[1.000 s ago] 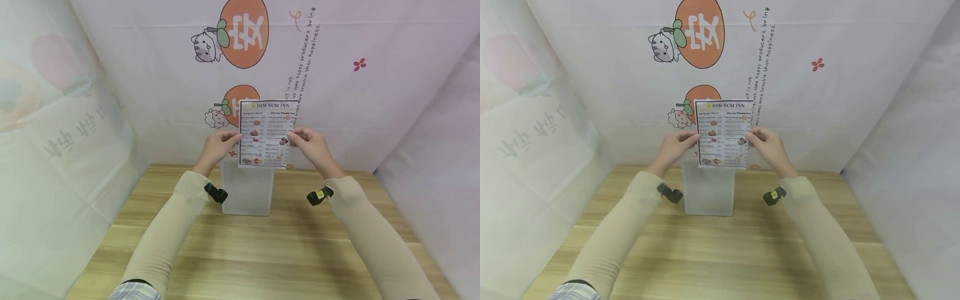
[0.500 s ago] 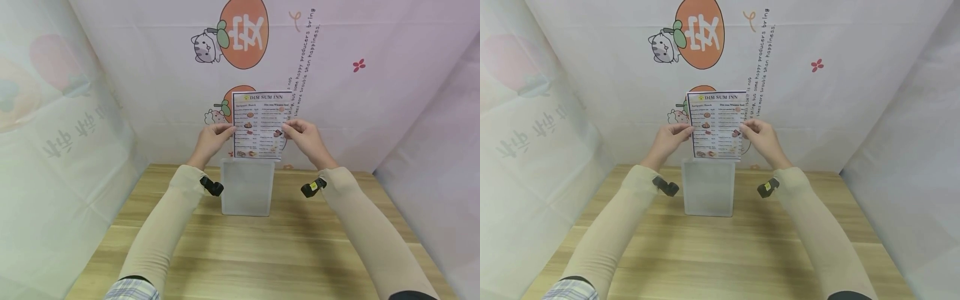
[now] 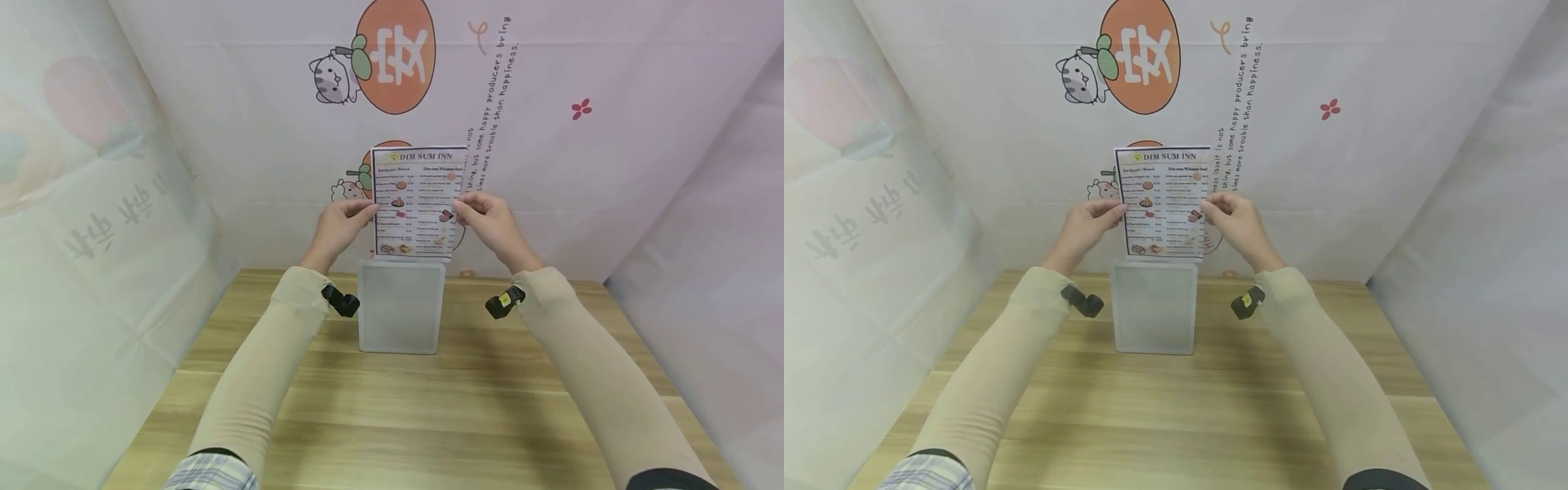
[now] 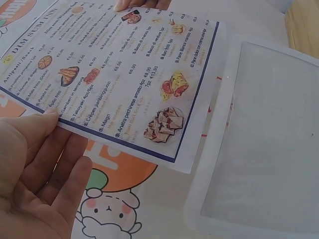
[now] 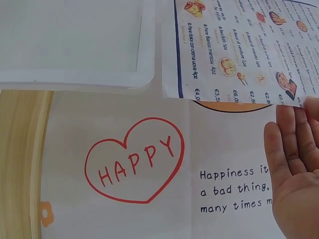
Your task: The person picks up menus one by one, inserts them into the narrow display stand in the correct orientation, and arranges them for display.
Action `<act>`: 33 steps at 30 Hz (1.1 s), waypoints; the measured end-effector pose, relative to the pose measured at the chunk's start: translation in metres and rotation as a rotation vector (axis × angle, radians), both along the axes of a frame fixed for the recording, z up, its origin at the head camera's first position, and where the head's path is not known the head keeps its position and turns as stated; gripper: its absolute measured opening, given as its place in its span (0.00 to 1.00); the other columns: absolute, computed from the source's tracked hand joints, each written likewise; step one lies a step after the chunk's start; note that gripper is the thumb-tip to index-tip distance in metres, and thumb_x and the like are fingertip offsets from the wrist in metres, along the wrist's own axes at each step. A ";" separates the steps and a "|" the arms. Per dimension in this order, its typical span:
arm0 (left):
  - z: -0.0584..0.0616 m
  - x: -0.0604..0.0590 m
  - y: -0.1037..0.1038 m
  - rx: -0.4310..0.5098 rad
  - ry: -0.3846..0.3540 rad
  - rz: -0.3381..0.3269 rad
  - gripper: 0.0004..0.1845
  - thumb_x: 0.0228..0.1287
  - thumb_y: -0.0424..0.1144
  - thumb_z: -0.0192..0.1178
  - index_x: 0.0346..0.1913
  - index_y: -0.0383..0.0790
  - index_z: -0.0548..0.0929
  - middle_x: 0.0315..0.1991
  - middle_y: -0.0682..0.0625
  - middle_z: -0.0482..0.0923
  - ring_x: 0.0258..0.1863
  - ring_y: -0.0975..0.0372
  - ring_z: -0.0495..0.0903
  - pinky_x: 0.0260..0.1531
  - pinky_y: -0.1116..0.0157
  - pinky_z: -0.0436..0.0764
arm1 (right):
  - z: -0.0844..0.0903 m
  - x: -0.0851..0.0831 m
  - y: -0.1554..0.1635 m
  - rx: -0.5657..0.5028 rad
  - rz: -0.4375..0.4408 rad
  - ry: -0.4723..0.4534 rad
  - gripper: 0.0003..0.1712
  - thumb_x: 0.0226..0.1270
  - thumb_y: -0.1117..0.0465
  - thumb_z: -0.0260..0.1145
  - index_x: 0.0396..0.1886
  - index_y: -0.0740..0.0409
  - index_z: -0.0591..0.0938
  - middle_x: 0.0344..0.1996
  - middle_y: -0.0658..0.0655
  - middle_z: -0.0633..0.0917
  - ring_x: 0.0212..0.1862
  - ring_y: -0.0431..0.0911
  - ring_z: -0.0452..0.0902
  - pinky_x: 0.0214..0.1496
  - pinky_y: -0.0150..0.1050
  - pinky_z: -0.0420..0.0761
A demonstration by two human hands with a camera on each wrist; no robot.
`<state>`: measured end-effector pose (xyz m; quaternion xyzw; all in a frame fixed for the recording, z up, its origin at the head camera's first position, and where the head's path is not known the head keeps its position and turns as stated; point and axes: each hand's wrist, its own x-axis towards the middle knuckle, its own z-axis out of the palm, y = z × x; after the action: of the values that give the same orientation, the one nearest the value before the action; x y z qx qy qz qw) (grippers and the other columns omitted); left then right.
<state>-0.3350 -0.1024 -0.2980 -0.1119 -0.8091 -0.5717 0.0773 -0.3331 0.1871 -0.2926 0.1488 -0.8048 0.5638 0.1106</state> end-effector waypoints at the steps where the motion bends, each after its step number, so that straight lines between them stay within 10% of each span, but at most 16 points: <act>1: 0.000 0.000 0.000 -0.004 0.002 0.000 0.18 0.71 0.50 0.62 0.55 0.44 0.86 0.49 0.53 0.85 0.50 0.62 0.82 0.55 0.62 0.79 | 0.000 0.000 0.000 0.003 0.001 -0.002 0.20 0.73 0.50 0.65 0.52 0.62 0.82 0.43 0.55 0.86 0.43 0.45 0.79 0.52 0.38 0.80; 33: -0.002 0.002 -0.003 -0.011 0.007 0.015 0.18 0.71 0.49 0.63 0.55 0.42 0.86 0.50 0.50 0.85 0.51 0.60 0.82 0.56 0.60 0.79 | 0.000 -0.006 -0.002 0.011 0.046 -0.007 0.18 0.74 0.52 0.65 0.49 0.62 0.82 0.42 0.57 0.86 0.48 0.57 0.80 0.50 0.35 0.81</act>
<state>-0.3331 -0.1056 -0.2997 -0.1084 -0.8129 -0.5661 0.0837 -0.3388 0.1855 -0.2931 0.1657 -0.8047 0.5623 0.0939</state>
